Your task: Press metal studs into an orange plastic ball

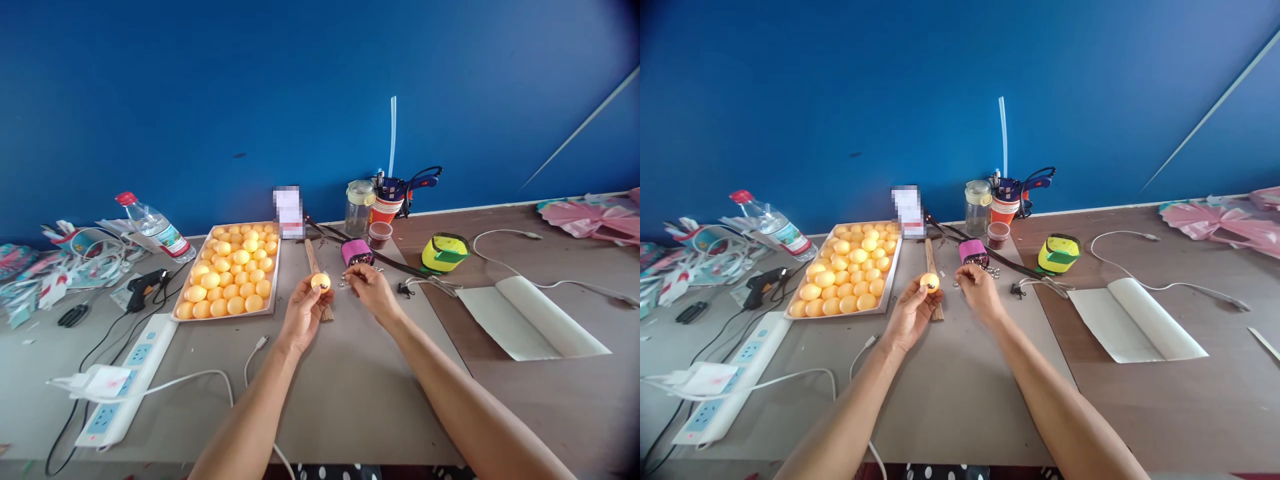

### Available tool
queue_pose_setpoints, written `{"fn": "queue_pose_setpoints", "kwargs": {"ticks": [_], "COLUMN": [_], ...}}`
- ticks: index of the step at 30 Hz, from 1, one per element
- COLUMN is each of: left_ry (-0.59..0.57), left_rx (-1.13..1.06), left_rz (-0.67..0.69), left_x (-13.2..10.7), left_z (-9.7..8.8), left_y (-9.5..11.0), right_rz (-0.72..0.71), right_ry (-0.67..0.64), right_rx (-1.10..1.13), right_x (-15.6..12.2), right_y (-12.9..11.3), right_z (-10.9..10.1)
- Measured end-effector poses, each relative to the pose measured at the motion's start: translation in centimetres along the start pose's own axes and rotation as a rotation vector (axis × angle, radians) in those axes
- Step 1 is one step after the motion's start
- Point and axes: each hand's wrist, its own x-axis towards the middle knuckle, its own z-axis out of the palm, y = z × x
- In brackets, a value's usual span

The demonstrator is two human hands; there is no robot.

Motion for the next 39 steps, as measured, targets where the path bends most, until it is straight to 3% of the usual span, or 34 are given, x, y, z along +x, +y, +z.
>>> {"fn": "queue_pose_setpoints", "kwargs": {"ticks": [2,4,8,14,21,26,30,33,39], "left_ry": [-0.008,-0.019,-0.030,-0.016,-0.011,0.002,0.009,0.005,-0.004], "left_rx": [-0.028,-0.054,-0.091,-0.089,-0.058,-0.043,-0.030,-0.025,-0.010], "left_rz": [-0.011,-0.012,-0.020,-0.052,-0.052,-0.049,-0.052,-0.048,-0.038], "left_x": [0.0,-0.1,-0.1,-0.3,-0.1,0.0,-0.1,-0.2,-0.2], "left_z": [-0.1,-0.1,0.1,0.3,0.3,0.2,0.2,0.2,0.3], "left_y": [0.0,0.0,0.2,0.4,0.4,0.4,0.4,0.4,0.3], "right_rz": [-0.105,-0.115,-0.054,-0.152,-0.191,-0.253,-0.278,-0.276,0.076], "right_ry": [0.103,0.129,0.063,0.020,0.050,0.179,0.230,0.176,-0.063], "right_rx": [-0.399,-0.704,-1.053,-1.192,-1.160,-1.029,-0.783,-0.445,0.470], "right_x": [0.4,0.5,0.0,0.3,0.9,0.6,0.3,0.1,-0.6], "right_y": [0.6,0.9,1.0,1.2,1.5,1.1,1.0,1.0,0.3], "right_z": [-0.9,-1.3,-0.9,-0.8,-1.3,-1.3,-1.1,-0.4,1.2]}}
